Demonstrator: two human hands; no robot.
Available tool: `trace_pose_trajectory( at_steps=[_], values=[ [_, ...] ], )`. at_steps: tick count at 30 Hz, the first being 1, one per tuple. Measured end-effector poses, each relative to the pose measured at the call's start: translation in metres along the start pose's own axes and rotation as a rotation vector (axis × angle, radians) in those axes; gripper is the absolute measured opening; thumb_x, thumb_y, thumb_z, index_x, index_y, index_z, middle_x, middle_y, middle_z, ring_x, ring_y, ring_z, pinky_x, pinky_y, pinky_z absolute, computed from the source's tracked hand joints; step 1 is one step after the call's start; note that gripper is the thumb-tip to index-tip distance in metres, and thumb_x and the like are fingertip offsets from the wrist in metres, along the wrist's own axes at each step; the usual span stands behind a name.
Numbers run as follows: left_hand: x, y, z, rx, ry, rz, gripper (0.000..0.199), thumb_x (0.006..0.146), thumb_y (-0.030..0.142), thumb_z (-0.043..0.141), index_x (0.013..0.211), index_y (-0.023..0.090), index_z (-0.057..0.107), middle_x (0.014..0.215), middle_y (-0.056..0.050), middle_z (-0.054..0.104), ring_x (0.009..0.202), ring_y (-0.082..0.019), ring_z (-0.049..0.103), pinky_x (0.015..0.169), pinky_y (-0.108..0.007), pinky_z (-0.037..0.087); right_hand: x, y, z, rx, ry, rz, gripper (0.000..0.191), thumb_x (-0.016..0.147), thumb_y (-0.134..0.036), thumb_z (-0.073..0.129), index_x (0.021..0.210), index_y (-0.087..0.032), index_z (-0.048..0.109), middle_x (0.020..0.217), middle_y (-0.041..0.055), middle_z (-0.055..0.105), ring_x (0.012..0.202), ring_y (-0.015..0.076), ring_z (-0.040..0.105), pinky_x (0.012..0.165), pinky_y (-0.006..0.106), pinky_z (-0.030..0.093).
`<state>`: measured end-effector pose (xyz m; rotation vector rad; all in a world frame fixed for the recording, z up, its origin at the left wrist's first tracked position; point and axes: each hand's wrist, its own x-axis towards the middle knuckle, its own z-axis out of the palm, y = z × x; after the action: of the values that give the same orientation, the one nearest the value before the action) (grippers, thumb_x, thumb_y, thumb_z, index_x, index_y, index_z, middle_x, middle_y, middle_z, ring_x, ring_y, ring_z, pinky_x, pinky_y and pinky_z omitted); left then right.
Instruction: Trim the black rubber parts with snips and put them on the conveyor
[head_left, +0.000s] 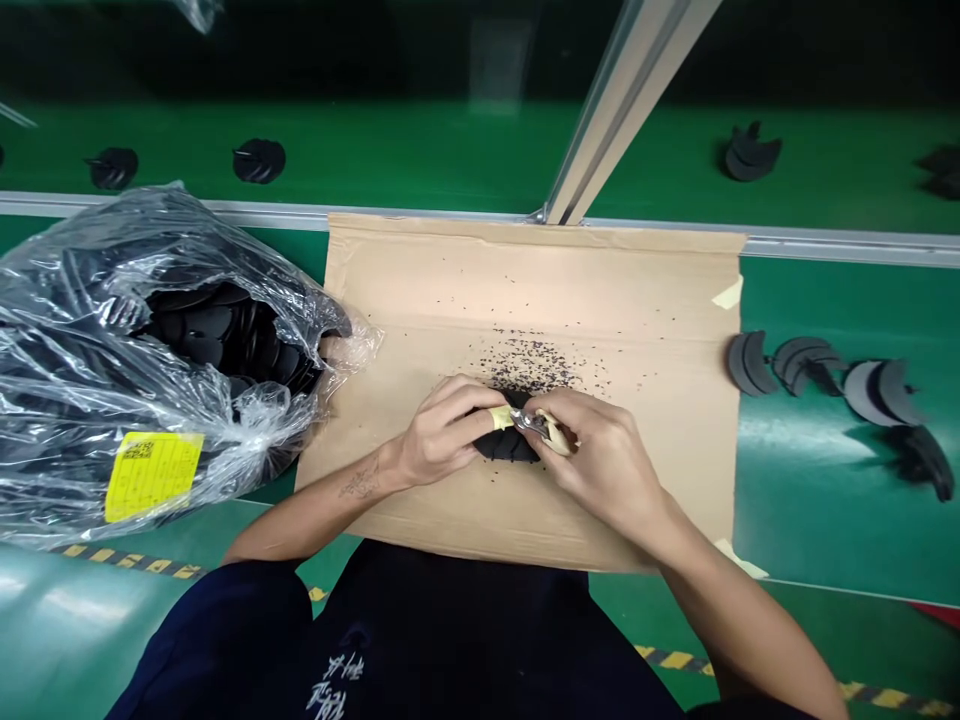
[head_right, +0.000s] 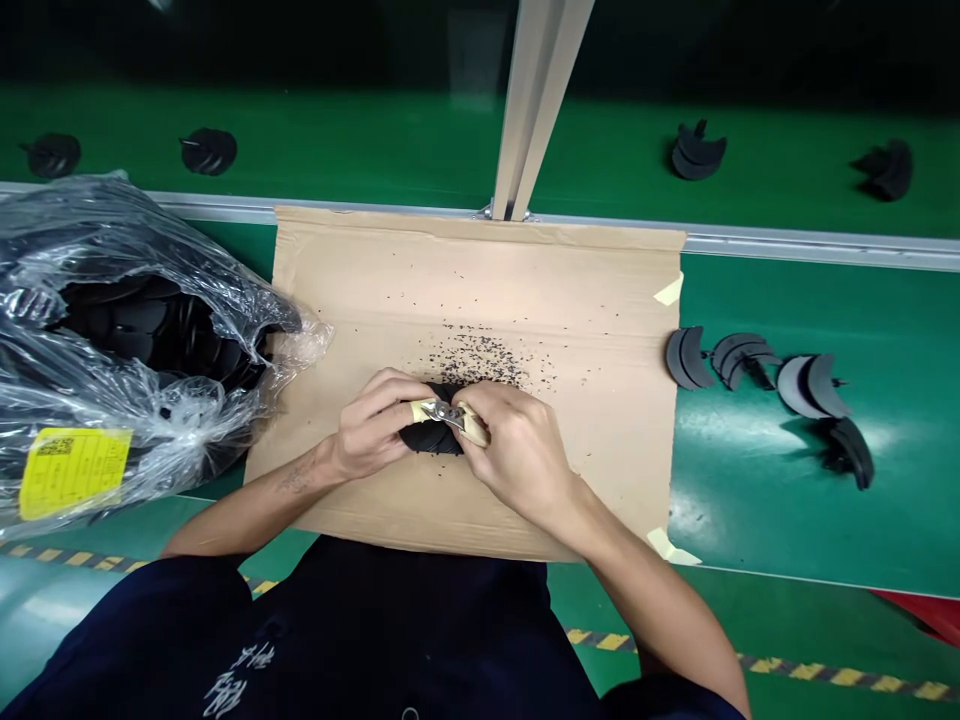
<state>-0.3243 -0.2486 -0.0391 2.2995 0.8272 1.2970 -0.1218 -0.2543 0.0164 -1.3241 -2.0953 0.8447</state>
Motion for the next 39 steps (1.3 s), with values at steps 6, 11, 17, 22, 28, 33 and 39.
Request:
trace_pose_trajectory(
  at_steps=[6,11,17,22,28,33,39],
  values=[
    [0.0,-0.003,-0.001,0.02,0.004,0.006,0.016,0.094,0.01,0.059,0.105,0.016,0.069,0.095,-0.01,0.073,0.088,-0.019,0.067,0.075,-0.035,0.058,0.002,0.004,0.007,-0.097,0.015,-0.094,0.017,0.09,-0.012,0.05,0.089,-0.018,0.066,0.079,0.0059,0.072,0.07,0.0192,0.065,0.066,0.03,0.049],
    [0.007,0.001,-0.006,0.13,-0.034,0.037,0.018,0.091,0.003,0.058,0.102,0.013,0.068,0.094,-0.011,0.074,0.086,-0.02,0.067,0.073,-0.035,0.06,0.001,0.004,0.012,-0.352,0.066,-0.165,0.022,0.086,-0.006,0.045,0.082,-0.018,0.063,0.072,0.0059,0.068,0.064,0.0197,0.059,0.062,0.031,0.044],
    [0.034,0.007,-0.016,0.233,-0.075,0.094,0.021,0.091,0.002,0.054,0.103,0.014,0.066,0.092,-0.009,0.074,0.084,-0.018,0.069,0.073,-0.033,0.061,0.018,-0.004,-0.007,-0.262,0.054,-0.188,0.019,0.082,-0.005,0.046,0.082,-0.02,0.058,0.073,0.004,0.064,0.064,0.0173,0.054,0.06,0.03,0.039],
    [0.076,0.001,-0.026,0.264,0.07,0.213,0.017,0.093,0.008,0.059,0.107,0.017,0.066,0.089,-0.005,0.075,0.084,-0.016,0.069,0.074,-0.031,0.06,0.048,-0.015,-0.054,0.018,0.072,-0.16,0.013,0.089,-0.015,0.052,0.078,-0.021,0.053,0.067,-0.002,0.055,0.059,0.0124,0.047,0.057,0.026,0.037],
    [0.102,-0.001,-0.033,0.203,0.318,0.312,0.012,0.089,0.011,0.07,0.097,0.018,0.063,0.094,-0.004,0.077,0.089,-0.014,0.069,0.077,-0.031,0.06,0.065,0.014,-0.075,-0.064,0.029,-0.045,0.023,0.09,-0.019,0.054,0.068,-0.022,0.052,0.056,-0.0043,0.052,0.05,0.0117,0.046,0.048,0.025,0.034],
    [0.095,0.004,-0.037,0.163,0.304,0.325,0.01,0.089,0.008,0.068,0.087,0.017,0.063,0.097,-0.005,0.077,0.091,-0.016,0.068,0.08,-0.033,0.061,0.069,0.038,-0.059,-0.272,-0.199,-0.109,0.028,0.069,0.003,0.051,0.069,-0.022,0.063,0.069,-0.001,0.071,0.057,0.0141,0.06,0.051,0.025,0.041],
    [0.089,0.002,-0.039,0.119,0.332,0.318,0.007,0.093,0.014,0.066,0.088,0.019,0.064,0.097,-0.004,0.077,0.092,-0.017,0.07,0.08,-0.035,0.063,0.068,0.035,-0.064,-0.225,-0.236,-0.153,0.021,0.084,-0.01,0.055,0.068,-0.022,0.062,0.065,-0.0007,0.068,0.054,0.0125,0.054,0.051,0.026,0.039]
  ],
)
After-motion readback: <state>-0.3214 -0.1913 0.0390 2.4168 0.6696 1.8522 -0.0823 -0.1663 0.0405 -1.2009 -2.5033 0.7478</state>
